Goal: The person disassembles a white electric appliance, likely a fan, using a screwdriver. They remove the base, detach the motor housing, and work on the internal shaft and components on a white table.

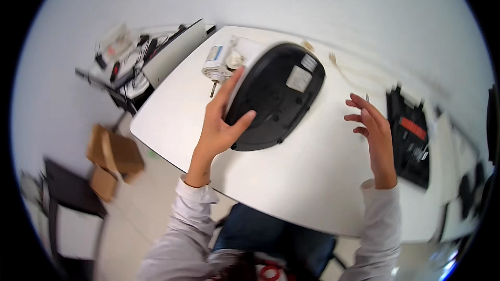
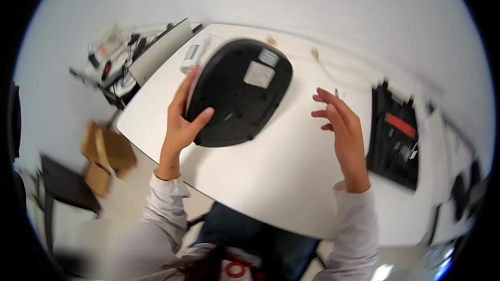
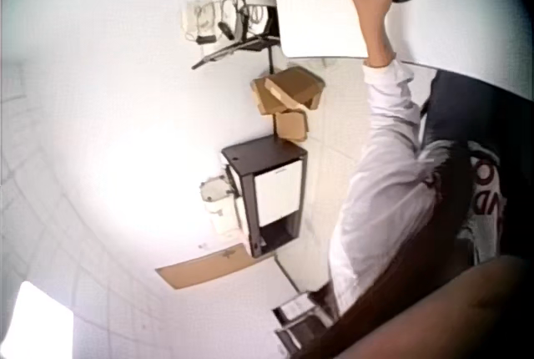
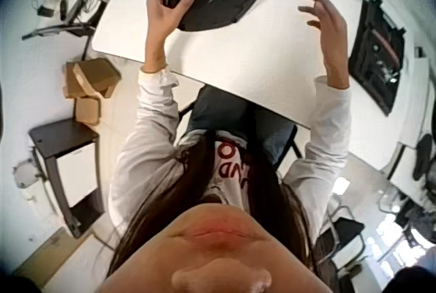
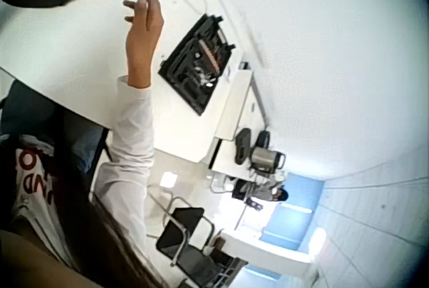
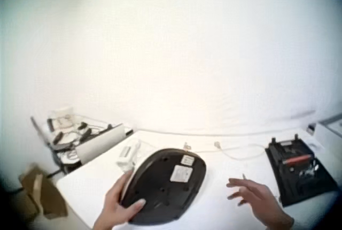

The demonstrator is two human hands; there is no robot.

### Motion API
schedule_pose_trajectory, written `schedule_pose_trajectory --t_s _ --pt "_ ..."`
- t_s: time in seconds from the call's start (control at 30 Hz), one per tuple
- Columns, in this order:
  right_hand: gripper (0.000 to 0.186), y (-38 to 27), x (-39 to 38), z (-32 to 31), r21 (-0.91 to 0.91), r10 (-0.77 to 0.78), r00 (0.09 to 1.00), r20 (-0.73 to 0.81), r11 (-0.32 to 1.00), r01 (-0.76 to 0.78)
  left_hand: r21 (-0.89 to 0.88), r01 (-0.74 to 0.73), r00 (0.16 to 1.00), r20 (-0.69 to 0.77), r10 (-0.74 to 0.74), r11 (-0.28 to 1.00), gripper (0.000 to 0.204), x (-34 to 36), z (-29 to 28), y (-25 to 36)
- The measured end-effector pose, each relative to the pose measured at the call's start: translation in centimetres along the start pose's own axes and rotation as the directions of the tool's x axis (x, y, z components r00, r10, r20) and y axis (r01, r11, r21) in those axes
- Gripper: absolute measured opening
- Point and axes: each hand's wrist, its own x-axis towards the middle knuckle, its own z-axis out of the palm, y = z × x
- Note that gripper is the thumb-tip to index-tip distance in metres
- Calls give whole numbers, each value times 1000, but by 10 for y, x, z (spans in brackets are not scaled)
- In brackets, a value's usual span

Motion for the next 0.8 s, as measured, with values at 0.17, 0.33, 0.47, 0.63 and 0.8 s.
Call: schedule_pose_trajectory --t_s 0.17,0.33,0.47,0.63,0.8 --pt "45 -57 63 19 -300 -112 991 78 945 130 26 -93 996 -8 93 995 73 5 -8 -3" --pt "51 -74 138 60 -541 -67 941 331 804 247 -115 111 994 -4 -112 987 73 -11 -10 -8" --pt "66 -94 191 111 -641 303 866 399 767 27 -144 133 991 -14 -137 981 70 -25 -13 -6" --pt "76 -89 225 164 -714 608 647 460 686 -137 -192 120 993 37 -115 974 72 -24 -12 -4" --pt "68 -71 231 188 -672 647 584 490 707 -220 -222 127 989 100 -107 967 74 -19 -15 -7"
